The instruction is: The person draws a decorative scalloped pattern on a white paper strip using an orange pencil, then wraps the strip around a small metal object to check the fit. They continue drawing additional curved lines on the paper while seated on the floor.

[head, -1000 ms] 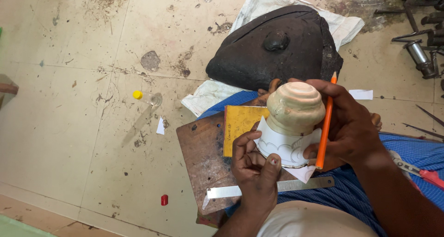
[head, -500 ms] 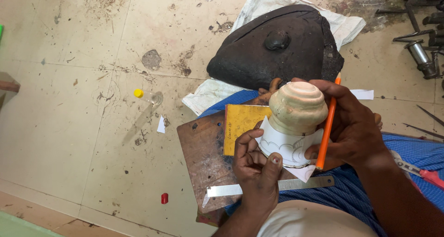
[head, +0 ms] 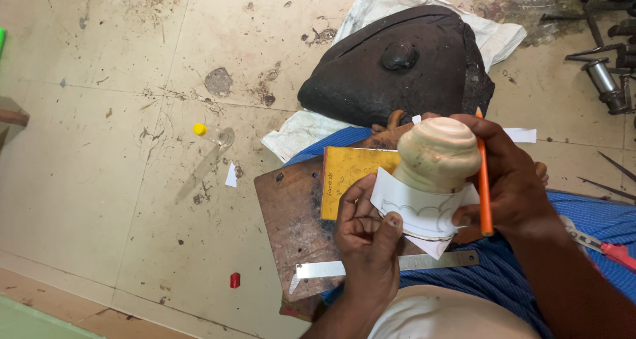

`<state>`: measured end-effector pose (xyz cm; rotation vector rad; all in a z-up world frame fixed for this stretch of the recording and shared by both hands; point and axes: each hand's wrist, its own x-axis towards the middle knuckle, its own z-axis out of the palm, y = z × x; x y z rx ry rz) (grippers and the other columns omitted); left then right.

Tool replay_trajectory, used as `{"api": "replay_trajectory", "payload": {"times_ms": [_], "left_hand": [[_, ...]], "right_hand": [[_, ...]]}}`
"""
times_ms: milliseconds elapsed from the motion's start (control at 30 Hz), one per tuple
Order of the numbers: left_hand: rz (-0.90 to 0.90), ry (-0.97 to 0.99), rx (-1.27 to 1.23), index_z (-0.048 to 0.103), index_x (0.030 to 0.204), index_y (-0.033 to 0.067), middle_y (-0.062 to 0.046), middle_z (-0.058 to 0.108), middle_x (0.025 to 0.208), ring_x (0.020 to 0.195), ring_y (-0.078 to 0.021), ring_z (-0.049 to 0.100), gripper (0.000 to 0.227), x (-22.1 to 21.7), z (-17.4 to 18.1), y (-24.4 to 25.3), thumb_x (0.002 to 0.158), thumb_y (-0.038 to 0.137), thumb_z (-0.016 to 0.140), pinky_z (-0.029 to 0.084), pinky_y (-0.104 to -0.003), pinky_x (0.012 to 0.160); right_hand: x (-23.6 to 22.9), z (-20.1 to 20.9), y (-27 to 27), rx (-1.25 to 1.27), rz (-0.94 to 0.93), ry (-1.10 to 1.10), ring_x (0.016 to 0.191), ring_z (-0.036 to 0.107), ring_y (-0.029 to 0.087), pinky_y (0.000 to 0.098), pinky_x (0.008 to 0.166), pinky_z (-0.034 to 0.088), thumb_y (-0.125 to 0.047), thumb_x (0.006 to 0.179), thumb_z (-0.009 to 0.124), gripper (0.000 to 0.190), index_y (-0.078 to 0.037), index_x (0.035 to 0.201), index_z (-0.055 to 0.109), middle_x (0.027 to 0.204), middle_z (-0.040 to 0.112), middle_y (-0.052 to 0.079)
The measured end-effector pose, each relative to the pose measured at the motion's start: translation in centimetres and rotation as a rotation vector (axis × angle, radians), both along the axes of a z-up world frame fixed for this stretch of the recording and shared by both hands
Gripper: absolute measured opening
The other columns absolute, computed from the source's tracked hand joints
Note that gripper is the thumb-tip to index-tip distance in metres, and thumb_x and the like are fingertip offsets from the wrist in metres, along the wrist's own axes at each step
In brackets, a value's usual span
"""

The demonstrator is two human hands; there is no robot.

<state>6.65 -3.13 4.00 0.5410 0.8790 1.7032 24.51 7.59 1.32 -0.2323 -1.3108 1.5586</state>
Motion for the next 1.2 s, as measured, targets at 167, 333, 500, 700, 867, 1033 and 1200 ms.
{"api": "replay_trajectory", "payload": {"times_ms": [167,333,500,700,867,1033,1200], "left_hand": [[-0.026,-0.018,-0.001,0.044,0.143,-0.0049,-0.020,0.066,0.131,0.102,-0.0162,0.072,0.060,0.4,1.0,-0.4,0.091,0.004,0.070,0.065,-0.030,0.082],[-0.053,-0.050,0.016,0.051,0.134,-0.0079,-0.018,0.071,0.111,0.091,-0.0151,0.072,0.044,0.5,0.3,-0.6,0.096,0.005,0.070,0.064,-0.033,0.078],[-0.029,-0.084,0.032,0.055,0.125,-0.0059,-0.014,0.073,0.109,0.089,-0.0120,0.070,0.031,0.3,-1.0,-0.6,0.098,0.002,0.068,0.059,-0.027,0.082],[-0.011,-0.147,0.060,0.056,0.127,-0.0064,-0.015,0.073,0.110,0.087,-0.0106,0.067,0.029,0.0,-2.4,-0.3,0.101,-0.004,0.067,0.055,-0.025,0.081],[-0.024,-0.243,0.044,0.056,0.126,-0.0075,-0.019,0.071,0.116,0.101,-0.0174,0.070,0.032,-0.5,-2.9,0.2,0.095,-0.005,0.064,0.057,-0.031,0.095],[-0.036,-0.325,0.010,0.056,0.129,-0.0084,-0.020,0.068,0.124,0.117,-0.0239,0.067,0.036,-1.0,-3.1,0.5,0.094,-0.002,0.061,0.053,-0.040,0.109],[-0.055,-0.363,0.013,0.055,0.131,-0.0098,-0.022,0.067,0.128,0.119,-0.0258,0.067,0.036,-1.3,-3.8,0.3,0.098,0.003,0.060,0.053,-0.043,0.110]], "right_hand": [[0.4,1.0,-0.6,-0.100,-0.068,-0.097,0.152,0.048,0.029,0.0488,0.129,0.037,-0.027,0.059,0.101,0.115,-0.008,0.158,0.044,0.160,0.051,0.018],[0.3,1.9,-1.1,-0.213,-0.080,-0.088,0.147,0.051,0.030,0.0509,0.124,0.042,-0.032,0.055,0.102,0.123,-0.006,0.158,0.041,0.158,0.050,0.020],[-0.1,2.5,-1.2,-0.255,-0.077,-0.076,0.148,0.050,0.032,0.0508,0.119,0.040,-0.036,0.057,0.101,0.119,-0.007,0.155,0.041,0.163,0.047,0.020],[0.0,2.4,-0.6,-0.147,-0.044,-0.111,0.152,0.048,0.033,0.0521,0.127,0.040,-0.033,0.062,0.099,0.112,-0.006,0.155,0.042,0.166,0.046,0.022],[0.0,2.1,0.3,-0.071,0.065,-0.014,0.153,0.049,0.033,0.0517,0.120,0.044,-0.017,0.071,0.099,0.101,-0.008,0.153,0.040,0.166,0.045,0.020],[0.1,2.9,0.5,-0.116,0.058,-0.240,0.137,0.059,0.033,0.0489,0.115,0.050,-0.002,0.062,0.092,0.104,-0.005,0.154,0.043,0.145,0.060,0.022],[-0.7,3.9,-0.1,-0.173,0.041,-0.291,0.141,0.056,0.028,0.0461,0.114,0.046,0.005,0.059,0.087,0.103,-0.006,0.152,0.042,0.147,0.057,0.016]]}}
